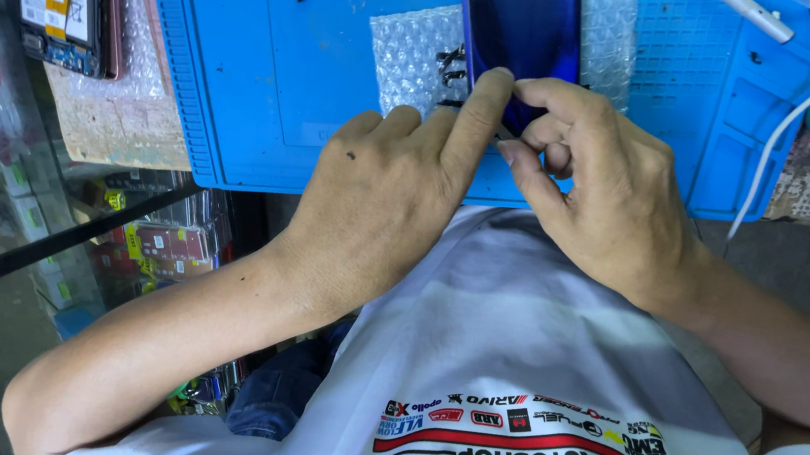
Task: The person applies adhesive from a tube to the frame of a mobile phone and then presses a new screen into place.
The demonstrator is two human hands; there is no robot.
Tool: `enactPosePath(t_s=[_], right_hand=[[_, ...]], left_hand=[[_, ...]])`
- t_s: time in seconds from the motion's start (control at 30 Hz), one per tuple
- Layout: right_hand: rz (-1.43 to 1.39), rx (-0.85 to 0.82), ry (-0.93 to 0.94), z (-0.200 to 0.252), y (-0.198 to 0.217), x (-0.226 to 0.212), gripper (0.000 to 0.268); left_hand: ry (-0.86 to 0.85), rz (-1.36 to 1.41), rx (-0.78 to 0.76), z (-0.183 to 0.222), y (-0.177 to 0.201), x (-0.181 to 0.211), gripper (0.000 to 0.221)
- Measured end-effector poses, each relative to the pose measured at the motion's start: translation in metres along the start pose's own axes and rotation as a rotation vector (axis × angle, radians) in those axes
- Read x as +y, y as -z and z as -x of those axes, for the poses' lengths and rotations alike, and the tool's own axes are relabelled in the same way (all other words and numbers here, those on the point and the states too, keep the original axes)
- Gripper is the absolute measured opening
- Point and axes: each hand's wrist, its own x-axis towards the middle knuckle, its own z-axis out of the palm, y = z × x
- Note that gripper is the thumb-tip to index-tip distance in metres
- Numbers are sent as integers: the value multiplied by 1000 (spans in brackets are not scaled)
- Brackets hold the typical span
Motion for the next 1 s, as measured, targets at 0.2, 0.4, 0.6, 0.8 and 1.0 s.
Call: enactPosePath(t_s=[0.2,0.4,0.6,0.8,1.0], right_hand=[[-33,-7,-15,0,-7,3,43],[-51,-30,-51,-1,-11,6,39],[-9,-68,-63,-13,-15,1,45],[-70,-57,-77,-15,-4,3,41],[-153,41,-109,20,38,52,24]], left_hand=[[-10,-4,3,4,-9,-1,77],[5,86,76,10,-17,-2,78],[2,117,97,12,-24,-2,82],[-3,109,61,18,-14,-4,85],[-20,80,-23,18,3,-11,77]])
